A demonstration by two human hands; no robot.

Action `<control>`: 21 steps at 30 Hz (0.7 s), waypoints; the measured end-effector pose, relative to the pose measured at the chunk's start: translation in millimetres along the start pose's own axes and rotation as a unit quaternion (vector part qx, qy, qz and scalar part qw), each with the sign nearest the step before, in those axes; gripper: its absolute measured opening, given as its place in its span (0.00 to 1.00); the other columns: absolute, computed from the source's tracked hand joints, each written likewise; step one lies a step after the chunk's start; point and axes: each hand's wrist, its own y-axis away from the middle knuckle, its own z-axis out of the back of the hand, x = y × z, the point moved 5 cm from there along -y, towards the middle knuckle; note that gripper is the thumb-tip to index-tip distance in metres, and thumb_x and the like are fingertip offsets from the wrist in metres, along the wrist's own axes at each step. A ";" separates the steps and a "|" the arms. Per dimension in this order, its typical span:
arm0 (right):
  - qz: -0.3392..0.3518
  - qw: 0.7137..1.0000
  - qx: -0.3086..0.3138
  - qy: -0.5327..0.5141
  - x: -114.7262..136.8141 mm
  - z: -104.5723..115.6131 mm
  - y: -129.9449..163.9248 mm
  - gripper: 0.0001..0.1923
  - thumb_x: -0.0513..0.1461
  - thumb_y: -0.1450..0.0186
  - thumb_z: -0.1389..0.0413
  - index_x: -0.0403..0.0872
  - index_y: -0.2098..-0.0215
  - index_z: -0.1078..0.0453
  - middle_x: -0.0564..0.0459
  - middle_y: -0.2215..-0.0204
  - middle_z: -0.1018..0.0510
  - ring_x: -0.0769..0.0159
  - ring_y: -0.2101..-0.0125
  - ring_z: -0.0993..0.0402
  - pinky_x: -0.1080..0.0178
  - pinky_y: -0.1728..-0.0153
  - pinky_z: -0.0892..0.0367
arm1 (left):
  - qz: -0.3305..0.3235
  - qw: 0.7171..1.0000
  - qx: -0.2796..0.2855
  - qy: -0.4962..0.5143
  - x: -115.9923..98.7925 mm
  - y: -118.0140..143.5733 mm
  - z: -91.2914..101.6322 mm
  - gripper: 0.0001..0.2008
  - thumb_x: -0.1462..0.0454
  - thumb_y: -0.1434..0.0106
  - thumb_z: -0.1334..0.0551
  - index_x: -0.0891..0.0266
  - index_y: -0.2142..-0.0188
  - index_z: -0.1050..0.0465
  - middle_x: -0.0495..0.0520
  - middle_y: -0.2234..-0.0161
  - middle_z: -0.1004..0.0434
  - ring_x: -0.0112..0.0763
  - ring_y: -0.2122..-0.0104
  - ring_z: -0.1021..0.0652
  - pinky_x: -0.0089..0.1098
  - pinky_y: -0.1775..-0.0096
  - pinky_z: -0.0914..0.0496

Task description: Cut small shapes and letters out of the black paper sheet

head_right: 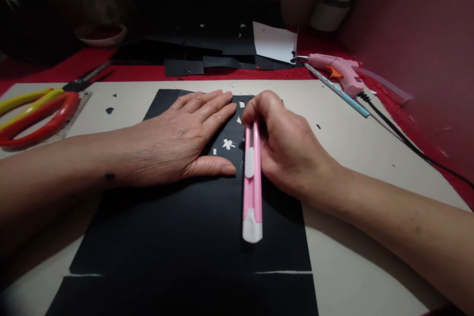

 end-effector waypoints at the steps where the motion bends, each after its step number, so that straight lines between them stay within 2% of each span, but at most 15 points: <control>1: -0.007 1.000 -0.016 -0.008 -1.5 4.2 -0.1 0.12 0.39 0.41 0.36 0.56 0.63 0.33 0.58 0.68 0.23 0.64 0.70 0.26 0.58 0.66 0.29 | 0.001 1.000 0.003 -0.002 0.2 0.1 -0.1 0.56 0.32 0.30 0.48 0.73 0.21 0.57 0.71 0.20 0.62 0.65 0.22 0.53 0.60 0.25 0.53; 4: -0.024 0.997 -0.072 -0.020 -5.7 22.8 -2.2 0.11 0.40 0.38 0.34 0.55 0.63 0.33 0.57 0.66 0.22 0.65 0.66 0.25 0.55 0.59 0.29 | 0.002 1.000 0.010 -0.007 0.2 0.7 0.0 0.56 0.31 0.30 0.49 0.73 0.21 0.58 0.70 0.20 0.63 0.64 0.22 0.54 0.58 0.25 0.54; 7: -0.061 0.987 -0.150 -0.020 -12.3 46.5 -6.7 0.18 0.40 0.42 0.27 0.55 0.65 0.34 0.58 0.68 0.22 0.62 0.59 0.22 0.50 0.52 0.29 | 0.001 1.000 0.016 -0.010 0.2 1.2 0.3 0.56 0.31 0.30 0.49 0.73 0.21 0.58 0.70 0.20 0.64 0.63 0.21 0.55 0.57 0.24 0.55; 8: -0.088 0.979 -0.183 -0.025 -16.5 54.2 -7.9 0.21 0.39 0.44 0.25 0.55 0.66 0.34 0.57 0.66 0.21 0.61 0.57 0.22 0.50 0.54 0.29 | 0.000 1.000 0.014 -0.009 0.4 1.3 0.6 0.56 0.31 0.30 0.49 0.73 0.21 0.58 0.69 0.20 0.64 0.63 0.21 0.55 0.57 0.24 0.55; 10: -0.149 0.960 -0.231 -0.050 -27.1 65.2 -9.2 0.23 0.38 0.46 0.23 0.55 0.66 0.34 0.56 0.62 0.17 0.65 0.64 0.23 0.53 0.65 0.31 | -0.001 1.000 0.012 -0.004 1.1 1.6 0.9 0.56 0.31 0.30 0.49 0.72 0.21 0.57 0.70 0.20 0.63 0.63 0.21 0.55 0.58 0.25 0.54; 12: -0.182 0.951 -0.237 -0.081 -36.0 68.5 -10.2 0.20 0.38 0.41 0.25 0.54 0.66 0.33 0.56 0.61 0.15 0.70 0.73 0.29 0.57 0.74 0.36 | -0.004 1.000 0.012 0.002 2.2 2.0 0.5 0.56 0.31 0.30 0.48 0.72 0.21 0.56 0.70 0.20 0.63 0.65 0.22 0.54 0.60 0.25 0.52; 14: -0.178 0.952 -0.224 -0.106 -40.2 67.2 -10.4 0.15 0.38 0.36 0.29 0.54 0.66 0.33 0.57 0.67 0.17 0.71 0.75 0.31 0.58 0.75 0.37 | -0.008 1.000 0.012 0.004 3.2 2.4 0.0 0.56 0.31 0.30 0.48 0.72 0.21 0.56 0.71 0.20 0.63 0.66 0.22 0.54 0.62 0.26 0.51; 17: -0.158 0.952 -0.207 -0.159 -39.5 62.4 -7.3 0.13 0.36 0.36 0.32 0.53 0.67 0.33 0.56 0.71 0.20 0.69 0.74 0.29 0.59 0.74 0.37 | -0.014 1.000 0.011 -0.003 4.2 3.0 -0.4 0.57 0.31 0.31 0.48 0.73 0.21 0.56 0.72 0.20 0.64 0.67 0.22 0.53 0.63 0.26 0.49; 21: -0.137 0.938 -0.192 -0.254 -30.9 57.5 -3.1 0.11 0.35 0.41 0.33 0.54 0.68 0.31 0.54 0.66 0.19 0.67 0.71 0.27 0.59 0.74 0.37 | -0.014 1.000 0.018 -0.002 4.6 3.9 -0.2 0.57 0.31 0.31 0.48 0.72 0.21 0.57 0.71 0.20 0.64 0.66 0.22 0.53 0.63 0.26 0.50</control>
